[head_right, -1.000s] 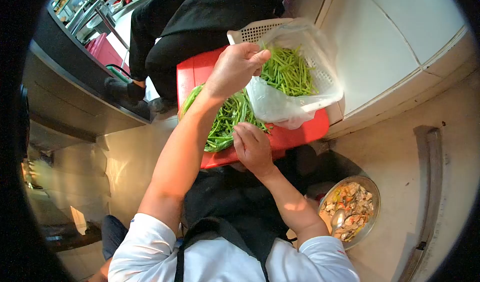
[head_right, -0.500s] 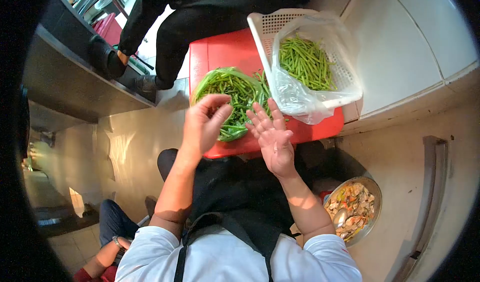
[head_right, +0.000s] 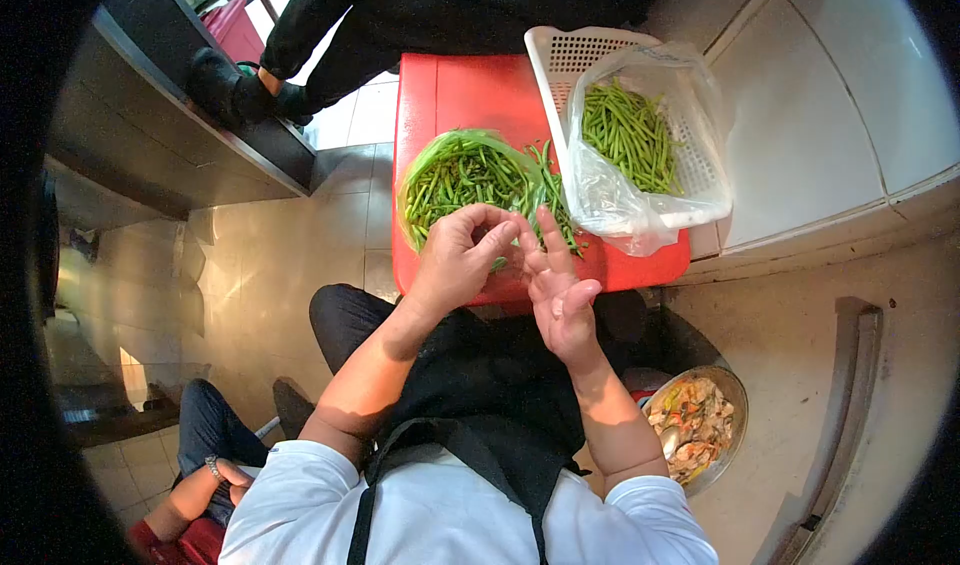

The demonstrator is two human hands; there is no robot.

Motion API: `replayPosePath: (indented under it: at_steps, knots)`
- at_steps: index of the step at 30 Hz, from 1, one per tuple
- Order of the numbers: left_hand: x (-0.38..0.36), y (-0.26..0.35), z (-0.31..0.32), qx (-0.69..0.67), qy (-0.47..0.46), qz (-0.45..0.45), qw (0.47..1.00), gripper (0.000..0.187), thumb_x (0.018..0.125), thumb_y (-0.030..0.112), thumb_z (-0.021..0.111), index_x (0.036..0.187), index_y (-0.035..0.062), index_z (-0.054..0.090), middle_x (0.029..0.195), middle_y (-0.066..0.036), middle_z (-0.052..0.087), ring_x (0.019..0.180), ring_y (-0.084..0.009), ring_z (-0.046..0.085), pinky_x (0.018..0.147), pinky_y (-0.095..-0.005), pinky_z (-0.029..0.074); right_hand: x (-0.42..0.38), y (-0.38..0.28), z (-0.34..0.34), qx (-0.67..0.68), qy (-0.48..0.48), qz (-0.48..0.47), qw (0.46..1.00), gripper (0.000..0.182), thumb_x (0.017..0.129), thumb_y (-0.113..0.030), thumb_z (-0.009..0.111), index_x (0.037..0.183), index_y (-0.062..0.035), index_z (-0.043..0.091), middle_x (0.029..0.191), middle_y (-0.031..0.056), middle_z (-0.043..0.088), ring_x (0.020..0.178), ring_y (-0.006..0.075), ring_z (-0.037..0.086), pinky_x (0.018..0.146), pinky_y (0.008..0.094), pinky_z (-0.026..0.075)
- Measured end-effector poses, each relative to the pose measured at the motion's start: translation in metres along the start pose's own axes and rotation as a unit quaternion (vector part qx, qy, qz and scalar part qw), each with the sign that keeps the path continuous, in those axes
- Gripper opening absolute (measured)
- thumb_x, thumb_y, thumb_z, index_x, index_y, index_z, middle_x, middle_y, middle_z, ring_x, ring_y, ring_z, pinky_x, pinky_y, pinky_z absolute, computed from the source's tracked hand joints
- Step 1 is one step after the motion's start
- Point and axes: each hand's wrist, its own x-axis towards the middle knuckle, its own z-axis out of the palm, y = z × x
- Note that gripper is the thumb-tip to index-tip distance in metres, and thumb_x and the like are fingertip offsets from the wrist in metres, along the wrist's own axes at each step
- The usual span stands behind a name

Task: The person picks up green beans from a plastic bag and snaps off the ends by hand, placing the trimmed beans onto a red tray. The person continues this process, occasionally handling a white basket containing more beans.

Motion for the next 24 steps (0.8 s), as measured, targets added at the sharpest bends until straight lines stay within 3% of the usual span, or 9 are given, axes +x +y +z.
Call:
replayPosePath:
  at_steps: [2,5,7,8,13,17,18,21,24]
  knots:
    - [0.001,-0.006,0.001,-0.057,-0.006,-0.010,0.998,0.019,0.095,0.015,0.070,0.097,-0.0030,0.070,0.075,-0.004,0.069,0.067,-0.0084,0.062,0.061,-0.0291,0.050,-0.001,0.001,-0.001,-0.006,0.007,-0.007,1.000,0.109,0.088,-0.086,0.027,0.164,-0.0109,0.007,0.164,0.0211,0.027,0.142,0.0319,0.043,0.119,0.0473,0.026]
    - [0.001,-0.009,0.001,0.092,0.023,0.046,0.994,0.020,0.093,0.017,0.072,0.085,-0.0014,0.069,0.069,-0.006,0.066,0.063,-0.0115,0.062,0.058,-0.0317,0.048,-0.001,0.000,-0.016,-0.015,0.022,-0.050,0.998,0.107,0.089,-0.085,0.028,0.163,-0.0094,0.012,0.161,0.0220,0.033,0.135,0.0315,0.050,0.115,0.0462,0.034]
    - [0.000,-0.011,0.007,0.237,0.026,0.131,0.962,0.028,0.091,0.020,0.074,0.075,-0.0006,0.065,0.064,-0.012,0.062,0.057,-0.0198,0.060,0.056,-0.0349,0.045,0.000,-0.004,-0.015,-0.055,0.083,-0.084,0.992,0.105,0.090,-0.084,0.029,0.157,-0.0026,0.026,0.151,0.0235,0.045,0.122,0.0285,0.058,0.106,0.0431,0.042]
    - [-0.001,-0.011,0.011,0.267,0.017,0.128,0.955,0.028,0.089,0.022,0.075,0.073,0.0006,0.065,0.065,-0.015,0.058,0.061,-0.0308,0.062,0.059,-0.0397,0.048,-0.003,-0.004,-0.023,-0.082,0.096,-0.093,0.988,0.104,0.091,-0.083,0.029,0.155,-0.0005,0.028,0.149,0.0238,0.047,0.119,0.0277,0.059,0.105,0.0427,0.043]
    - [-0.003,-0.020,0.025,0.332,-0.016,0.122,0.935,0.017,0.086,0.021,0.073,0.083,0.0046,0.070,0.078,-0.016,0.061,0.078,-0.0382,0.065,0.069,-0.0473,0.052,-0.009,-0.011,-0.028,-0.256,0.200,-0.157,0.933,0.095,0.096,-0.077,0.028,0.138,0.0062,0.046,0.130,0.0197,0.058,0.108,0.0220,0.060,0.096,0.0363,0.047]
    - [-0.004,-0.015,0.014,0.380,-0.061,0.072,0.920,0.019,0.085,0.016,0.073,0.099,0.0046,0.069,0.096,-0.018,0.065,0.087,-0.0397,0.066,0.076,-0.0480,0.053,-0.010,-0.010,-0.029,-0.300,0.173,-0.149,0.926,0.089,0.100,-0.073,0.028,0.125,0.0079,0.057,0.115,0.0148,0.064,0.097,0.0193,0.061,0.090,0.0333,0.048]
    - [-0.002,-0.013,0.006,0.393,-0.081,0.050,0.915,0.023,0.085,0.014,0.073,0.105,0.0044,0.068,0.102,-0.019,0.066,0.091,-0.0402,0.066,0.078,-0.0486,0.054,-0.008,-0.010,-0.028,-0.300,0.160,-0.152,0.928,0.083,0.101,-0.069,0.034,0.122,0.0071,0.059,0.111,0.0140,0.065,0.094,0.0192,0.061,0.088,0.0332,0.049]
    - [0.005,-0.025,-0.024,0.343,0.084,0.215,0.911,0.038,0.085,0.015,0.075,0.120,0.0027,0.064,0.100,-0.017,0.066,0.090,-0.0339,0.066,0.077,-0.0439,0.053,0.000,-0.011,-0.020,-0.330,0.128,-0.144,0.924,0.062,0.102,-0.055,0.051,0.114,0.0045,0.065,0.101,0.0119,0.068,0.088,0.0191,0.063,0.083,0.0328,0.051]
    - [0.016,-0.016,-0.065,0.384,0.190,0.155,0.890,0.048,0.085,0.015,0.076,0.128,-0.0001,0.059,0.105,-0.017,0.065,0.093,-0.0310,0.066,0.082,-0.0426,0.054,0.014,-0.014,-0.012,-0.410,0.115,-0.133,0.895,0.030,0.095,-0.026,0.074,0.109,-0.0002,0.068,0.090,0.0104,0.069,0.082,0.0209,0.065,0.076,0.0330,0.052]
